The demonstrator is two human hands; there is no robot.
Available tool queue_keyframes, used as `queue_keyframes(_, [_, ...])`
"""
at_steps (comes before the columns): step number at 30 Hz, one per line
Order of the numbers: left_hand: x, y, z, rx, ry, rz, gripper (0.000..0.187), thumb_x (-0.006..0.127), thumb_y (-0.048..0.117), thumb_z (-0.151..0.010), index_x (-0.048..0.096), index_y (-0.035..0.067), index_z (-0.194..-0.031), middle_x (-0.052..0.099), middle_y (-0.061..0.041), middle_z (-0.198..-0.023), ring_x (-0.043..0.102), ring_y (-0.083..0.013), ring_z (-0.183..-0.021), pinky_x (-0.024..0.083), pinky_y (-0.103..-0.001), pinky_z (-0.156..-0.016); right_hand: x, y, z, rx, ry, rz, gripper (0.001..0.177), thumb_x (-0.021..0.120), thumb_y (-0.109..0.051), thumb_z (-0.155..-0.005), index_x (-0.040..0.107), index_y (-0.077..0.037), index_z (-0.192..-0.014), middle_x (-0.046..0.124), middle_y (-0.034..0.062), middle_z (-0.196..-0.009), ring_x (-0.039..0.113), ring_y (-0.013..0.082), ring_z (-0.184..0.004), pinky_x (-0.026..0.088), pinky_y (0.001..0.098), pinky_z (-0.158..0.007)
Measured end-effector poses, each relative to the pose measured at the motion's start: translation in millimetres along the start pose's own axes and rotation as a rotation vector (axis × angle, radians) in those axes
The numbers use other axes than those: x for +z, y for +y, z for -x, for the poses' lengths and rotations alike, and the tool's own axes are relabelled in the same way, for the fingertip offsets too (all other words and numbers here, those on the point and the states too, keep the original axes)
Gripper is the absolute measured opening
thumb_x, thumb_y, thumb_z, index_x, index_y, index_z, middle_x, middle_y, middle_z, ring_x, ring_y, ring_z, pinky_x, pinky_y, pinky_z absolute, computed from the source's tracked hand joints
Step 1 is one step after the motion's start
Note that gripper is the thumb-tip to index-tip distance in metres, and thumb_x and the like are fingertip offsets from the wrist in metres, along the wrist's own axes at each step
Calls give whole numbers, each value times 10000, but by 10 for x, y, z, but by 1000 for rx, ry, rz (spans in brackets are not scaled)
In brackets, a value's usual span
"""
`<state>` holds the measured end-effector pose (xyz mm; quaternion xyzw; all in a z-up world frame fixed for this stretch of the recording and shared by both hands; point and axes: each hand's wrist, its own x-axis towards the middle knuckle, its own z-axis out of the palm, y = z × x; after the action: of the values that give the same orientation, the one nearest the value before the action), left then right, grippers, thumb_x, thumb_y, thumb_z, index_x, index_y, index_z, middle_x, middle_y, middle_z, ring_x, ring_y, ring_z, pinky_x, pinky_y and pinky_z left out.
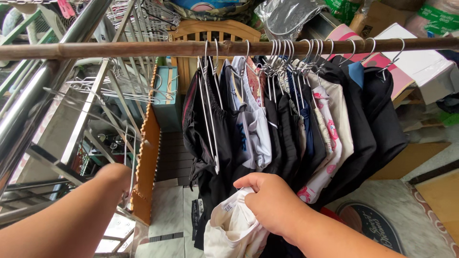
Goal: The person hangs various garments, including shorts and underwear, onto a clothes rack using hangers. They retrieve items from a red basin, place them on hangers, and hang them on the rack.
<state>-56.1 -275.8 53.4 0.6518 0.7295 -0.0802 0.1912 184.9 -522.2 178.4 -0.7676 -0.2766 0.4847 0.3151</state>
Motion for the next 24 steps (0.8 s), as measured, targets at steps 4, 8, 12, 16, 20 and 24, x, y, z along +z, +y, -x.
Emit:
queue_keyframes(4, [-44,-35,-88,-4,-14,-62,204,665,61,-878,759,13,-1052,710,-168,-1093,686,-332,-988,548,-432,-805,54,-98,-79,15,23,6,412,552,-34,-872,690,-62,-1260,794,86,-1118,745,158,-986,557,286,-869])
queue_keyframes(8, [-45,-80,-116,-2,-29,-114,219,661,70,-886,764,30,-1075,715,-160,-1133,692,-333,-1032,558,-429,-841,111,-164,-162,53,31,4,404,552,-31,-875,698,-75,-1249,794,85,-1108,744,166,-979,558,289,-863])
queue_keyframes(12, [-81,-81,-132,25,-42,-145,235,657,79,-893,770,48,-1098,720,-152,-1172,698,-334,-1076,569,-425,-877,179,-186,-217,33,15,-23,407,552,-27,-869,695,-63,-1249,798,101,-1088,748,172,-950,564,290,-839])
queue_keyframes(16, [-181,-12,-144,62,-39,-179,251,654,88,-901,776,65,-1120,726,-144,-1211,704,-335,-1119,580,-421,-913,260,-239,-241,19,2,-59,401,580,-74,-877,693,-67,-1261,800,91,-1075,737,151,-929,558,279,-824])
queue_keyframes(20, [-105,-14,58,122,-55,-208,268,650,97,-909,781,82,-1143,731,-136,-1251,710,-335,-1163,591,-418,-949,383,-422,-268,-56,-24,-100,424,695,-208,-893,674,-70,-1293,775,115,-1045,700,144,-902,545,284,-803])
queue_keyframes(24, [73,-202,392,50,-54,-105,253,588,145,-985,752,71,-1163,725,-136,-1230,720,-336,-1141,598,-421,-926,620,-769,-402,-153,-37,-51,583,742,-335,-849,599,-115,-1369,760,84,-1069,685,135,-921,546,306,-820])
